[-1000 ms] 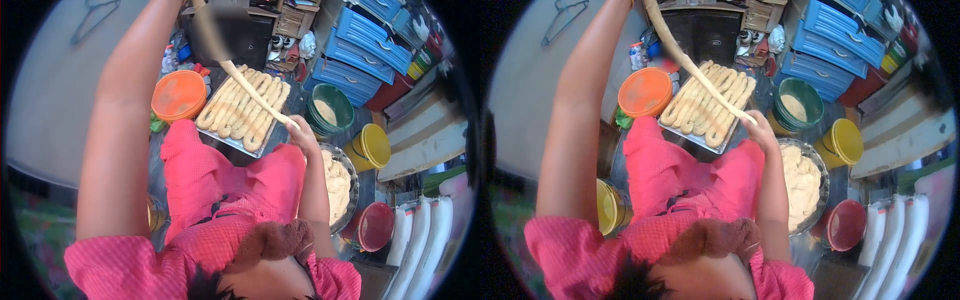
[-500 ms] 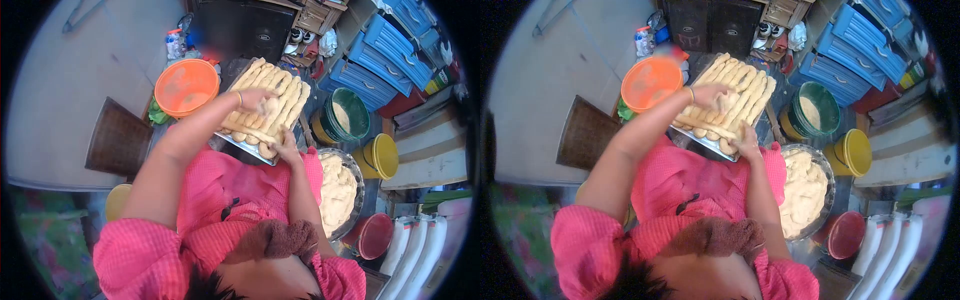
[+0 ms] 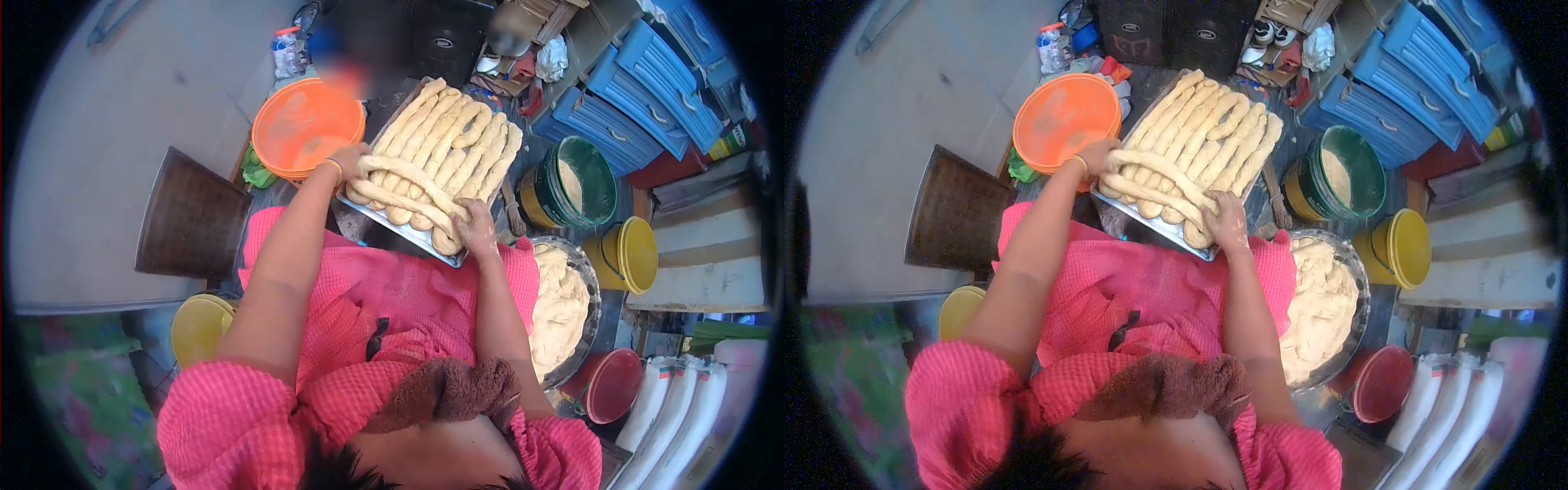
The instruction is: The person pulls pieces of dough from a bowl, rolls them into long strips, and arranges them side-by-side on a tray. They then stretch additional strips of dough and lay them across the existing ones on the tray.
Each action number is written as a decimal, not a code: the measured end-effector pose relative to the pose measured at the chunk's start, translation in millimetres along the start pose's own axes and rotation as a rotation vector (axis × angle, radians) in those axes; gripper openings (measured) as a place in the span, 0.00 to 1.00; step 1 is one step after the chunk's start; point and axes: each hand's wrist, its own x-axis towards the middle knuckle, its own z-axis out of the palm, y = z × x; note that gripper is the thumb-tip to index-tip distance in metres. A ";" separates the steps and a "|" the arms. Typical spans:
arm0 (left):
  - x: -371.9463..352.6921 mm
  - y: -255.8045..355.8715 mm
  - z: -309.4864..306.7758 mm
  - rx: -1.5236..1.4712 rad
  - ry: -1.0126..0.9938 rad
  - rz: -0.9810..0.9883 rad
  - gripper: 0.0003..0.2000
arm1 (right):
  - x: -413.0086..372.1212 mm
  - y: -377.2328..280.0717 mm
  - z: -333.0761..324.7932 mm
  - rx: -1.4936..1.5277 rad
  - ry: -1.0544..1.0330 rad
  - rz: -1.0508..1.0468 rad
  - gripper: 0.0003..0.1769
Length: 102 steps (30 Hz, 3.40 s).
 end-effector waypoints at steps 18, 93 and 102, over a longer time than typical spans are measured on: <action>-0.3 56.3 15.5 0.470 -0.101 0.155 0.35 | -25.8 -47.4 -7.7 -0.278 -0.073 0.145 0.29; -5.0 432.3 365.1 0.435 -0.627 0.613 0.25 | -233.9 389.1 -177.4 -0.309 0.413 1.002 0.17; -4.3 435.1 365.3 0.458 -0.652 0.603 0.25 | -307.3 290.3 -142.7 0.318 1.065 0.954 0.07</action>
